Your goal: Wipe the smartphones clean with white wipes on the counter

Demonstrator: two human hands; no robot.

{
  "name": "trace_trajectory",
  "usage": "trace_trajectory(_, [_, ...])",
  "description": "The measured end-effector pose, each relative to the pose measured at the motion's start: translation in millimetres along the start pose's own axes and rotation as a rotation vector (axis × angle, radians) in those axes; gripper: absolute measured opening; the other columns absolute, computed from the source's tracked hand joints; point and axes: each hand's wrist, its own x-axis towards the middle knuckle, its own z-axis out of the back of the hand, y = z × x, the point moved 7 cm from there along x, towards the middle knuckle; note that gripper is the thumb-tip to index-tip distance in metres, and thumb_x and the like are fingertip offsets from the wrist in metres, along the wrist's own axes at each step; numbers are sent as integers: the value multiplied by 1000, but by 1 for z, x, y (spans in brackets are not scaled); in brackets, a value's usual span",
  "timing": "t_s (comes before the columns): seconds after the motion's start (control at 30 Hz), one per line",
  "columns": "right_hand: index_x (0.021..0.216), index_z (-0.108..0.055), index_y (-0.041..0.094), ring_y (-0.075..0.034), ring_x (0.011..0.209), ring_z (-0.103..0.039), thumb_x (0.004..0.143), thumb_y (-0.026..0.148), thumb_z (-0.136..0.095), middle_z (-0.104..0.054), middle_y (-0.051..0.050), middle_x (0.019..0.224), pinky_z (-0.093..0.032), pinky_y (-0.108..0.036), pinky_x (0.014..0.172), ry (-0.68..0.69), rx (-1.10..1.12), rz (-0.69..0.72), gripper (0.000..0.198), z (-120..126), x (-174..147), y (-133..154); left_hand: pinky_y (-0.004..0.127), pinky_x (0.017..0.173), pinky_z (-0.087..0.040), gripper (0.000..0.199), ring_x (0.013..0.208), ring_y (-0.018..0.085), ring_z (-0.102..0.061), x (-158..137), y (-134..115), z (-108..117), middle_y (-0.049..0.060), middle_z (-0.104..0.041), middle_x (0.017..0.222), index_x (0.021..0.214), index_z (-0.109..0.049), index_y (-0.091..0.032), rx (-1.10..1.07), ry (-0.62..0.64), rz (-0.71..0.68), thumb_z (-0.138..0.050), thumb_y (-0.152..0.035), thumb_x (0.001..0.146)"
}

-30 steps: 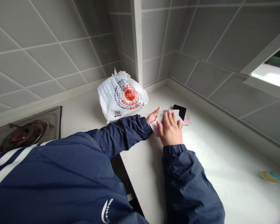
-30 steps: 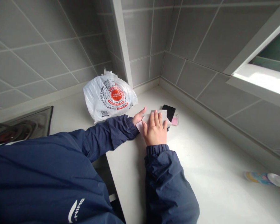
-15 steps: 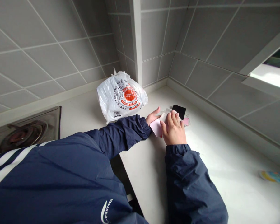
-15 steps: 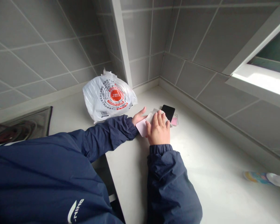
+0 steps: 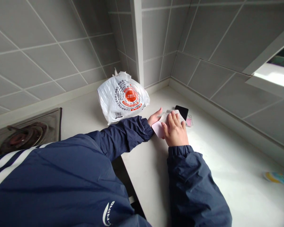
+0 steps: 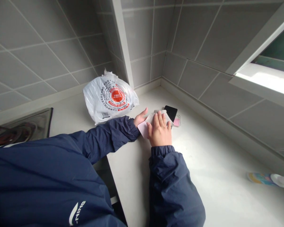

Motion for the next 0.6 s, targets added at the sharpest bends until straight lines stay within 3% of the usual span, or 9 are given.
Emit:
trace_trajectory(0.13, [153,-43,8,-33,153,-33,104,42,-38,-34,-16,164,-35,-57,119,-42,-12,-82,60,7,1,-8,56,103,-46,90,75,27,-73,-4,3,3,13,-75,105,145,-53,-17,97,11,109,-10,-77,94])
trace_trajectory(0.33, [154,-40,4,-35,153,-33,104,39,-38,-31,-18,165,-37,-56,118,-33,-47,-112,61,6,1,-10,54,100,-47,89,72,27,-72,-3,2,-2,12,-76,97,143,-55,-16,114,116,65,-8,-75,95])
trace_trajectory(0.47, [150,-46,4,-37,150,-37,104,37,-36,-38,-19,162,-38,-56,116,13,-29,-65,58,1,-1,1,46,107,-42,77,92,27,-72,2,-8,7,16,-75,104,135,-58,-5,-45,-84,-91,-16,-60,102])
trace_trajectory(0.6, [151,-46,7,-35,151,-37,103,39,-36,-37,-17,163,-39,-54,116,71,13,-7,58,-8,-3,13,38,108,-40,59,100,25,-71,3,-15,13,16,-76,94,120,-64,1,-148,-263,-205,-19,-34,105])
